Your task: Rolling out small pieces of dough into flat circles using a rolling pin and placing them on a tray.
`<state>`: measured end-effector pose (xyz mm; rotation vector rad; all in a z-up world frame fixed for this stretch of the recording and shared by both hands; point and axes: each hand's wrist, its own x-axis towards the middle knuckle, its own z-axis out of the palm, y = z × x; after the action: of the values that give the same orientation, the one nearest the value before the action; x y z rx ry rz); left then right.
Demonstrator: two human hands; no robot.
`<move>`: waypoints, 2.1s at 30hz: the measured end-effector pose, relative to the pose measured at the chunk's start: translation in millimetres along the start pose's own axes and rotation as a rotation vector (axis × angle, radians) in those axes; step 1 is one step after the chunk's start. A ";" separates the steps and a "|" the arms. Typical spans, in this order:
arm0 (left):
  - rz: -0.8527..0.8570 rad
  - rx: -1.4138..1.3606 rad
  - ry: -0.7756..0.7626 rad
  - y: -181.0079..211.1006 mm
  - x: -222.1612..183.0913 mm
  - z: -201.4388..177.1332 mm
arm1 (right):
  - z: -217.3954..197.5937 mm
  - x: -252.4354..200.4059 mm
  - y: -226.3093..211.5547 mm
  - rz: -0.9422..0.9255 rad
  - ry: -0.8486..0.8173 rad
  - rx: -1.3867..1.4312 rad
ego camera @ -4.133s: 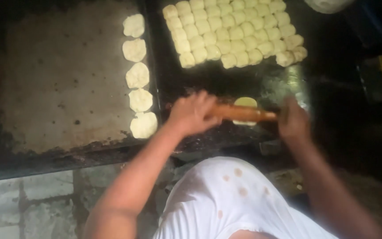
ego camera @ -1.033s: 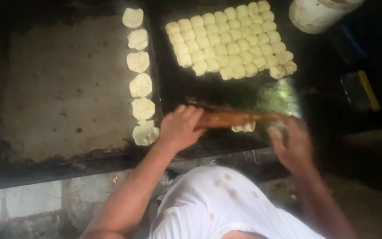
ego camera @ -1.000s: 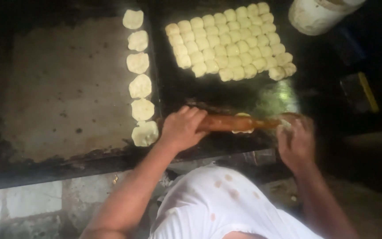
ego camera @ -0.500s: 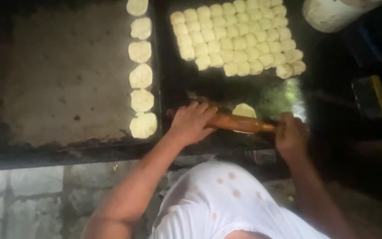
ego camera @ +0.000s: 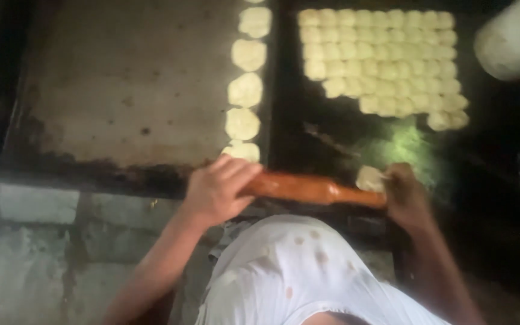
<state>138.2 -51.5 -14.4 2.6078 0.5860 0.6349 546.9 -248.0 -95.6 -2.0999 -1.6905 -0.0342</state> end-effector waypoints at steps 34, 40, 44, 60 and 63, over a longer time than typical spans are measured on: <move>-0.683 0.137 0.748 -38.7 -179.4 -63.9 | 124.0 176.1 -312.5 0.217 -0.951 1.028; -0.662 0.120 0.741 -41.9 -175.2 -65.2 | 148.2 169.3 -287.6 -0.169 -0.654 0.399; -0.635 0.076 0.734 -41.3 -169.4 -70.5 | 160.0 150.1 -302.8 -0.497 -0.486 -0.150; -0.702 0.058 0.700 -46.8 -185.1 -69.7 | 92.5 177.7 -341.4 -0.172 -0.721 0.322; -0.704 0.075 0.712 -48.5 -183.4 -67.7 | 110.9 174.9 -342.4 -0.056 -0.740 0.298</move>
<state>-58.9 -80.3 -43.5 1.9472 1.6507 1.2766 243.1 5.3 -35.3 -1.9463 -1.9748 1.0242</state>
